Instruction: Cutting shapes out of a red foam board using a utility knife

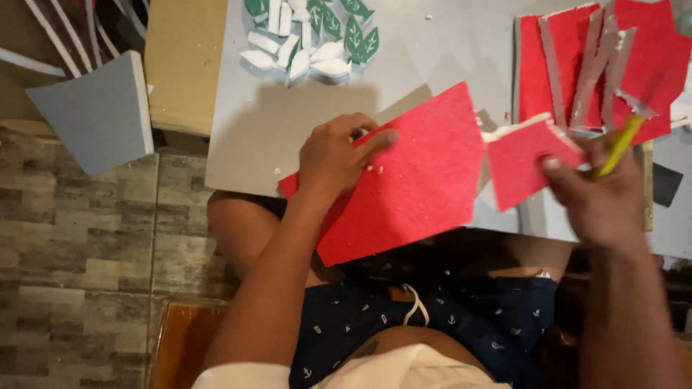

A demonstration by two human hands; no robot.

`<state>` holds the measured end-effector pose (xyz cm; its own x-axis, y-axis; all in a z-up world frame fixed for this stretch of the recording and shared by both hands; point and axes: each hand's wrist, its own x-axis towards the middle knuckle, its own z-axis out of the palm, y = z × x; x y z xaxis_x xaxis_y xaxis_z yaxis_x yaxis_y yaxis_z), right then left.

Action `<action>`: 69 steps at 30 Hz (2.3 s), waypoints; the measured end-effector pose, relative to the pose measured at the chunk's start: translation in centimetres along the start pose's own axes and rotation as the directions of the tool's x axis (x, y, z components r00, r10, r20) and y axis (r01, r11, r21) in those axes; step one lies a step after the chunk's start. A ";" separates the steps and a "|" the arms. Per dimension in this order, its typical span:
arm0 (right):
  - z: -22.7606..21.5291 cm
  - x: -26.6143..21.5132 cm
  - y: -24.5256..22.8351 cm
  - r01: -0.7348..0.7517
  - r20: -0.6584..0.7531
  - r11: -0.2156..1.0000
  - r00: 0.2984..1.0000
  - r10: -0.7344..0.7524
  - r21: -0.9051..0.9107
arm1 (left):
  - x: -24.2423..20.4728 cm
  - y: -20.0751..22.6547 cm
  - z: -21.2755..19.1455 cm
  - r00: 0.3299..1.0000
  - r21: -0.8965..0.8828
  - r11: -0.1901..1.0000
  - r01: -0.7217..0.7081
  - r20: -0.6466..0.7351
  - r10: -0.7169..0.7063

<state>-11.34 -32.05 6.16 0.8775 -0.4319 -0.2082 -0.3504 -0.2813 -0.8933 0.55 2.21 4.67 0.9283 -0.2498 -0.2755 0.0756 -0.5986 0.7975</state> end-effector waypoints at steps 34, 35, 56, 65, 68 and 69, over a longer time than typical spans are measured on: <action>6.8 -4.9 -3.2 0.025 0.050 0.836 0.999 0.003 -0.549 | -0.3 -6.4 0.0 0.947 0.585 0.789 -0.186 -0.106 0.302; 7.3 -5.0 -4.0 0.037 0.075 0.830 0.997 0.006 -0.557 | -0.3 -6.6 -0.1 0.926 0.585 0.782 -0.217 -0.132 0.355; 7.1 -5.6 -3.4 -0.070 0.046 0.853 0.993 0.110 -0.516 | -1.2 -5.2 1.6 0.895 0.465 0.881 -0.089 -0.351 0.276; 8.0 -5.3 -4.9 0.034 0.122 0.798 0.991 0.050 -0.602 | -1.2 -5.1 2.2 0.884 0.468 0.880 -0.078 -0.375 0.278; 8.5 -4.1 -5.4 0.124 0.167 0.696 0.986 -0.007 -0.707 | -1.2 -5.4 2.4 0.871 0.486 0.869 -0.095 -0.381 0.309; 8.7 -3.6 -5.7 0.178 0.201 0.640 0.979 -0.038 -0.748 | -1.1 -5.5 2.4 0.865 0.494 0.863 -0.103 -0.384 0.323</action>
<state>-9.68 -21.42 8.48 0.9381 -0.2398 -0.2499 -0.3122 -0.8978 -0.3107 -1.80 3.91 -0.69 0.9671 -0.1172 0.2259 -0.2106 -0.8671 0.4514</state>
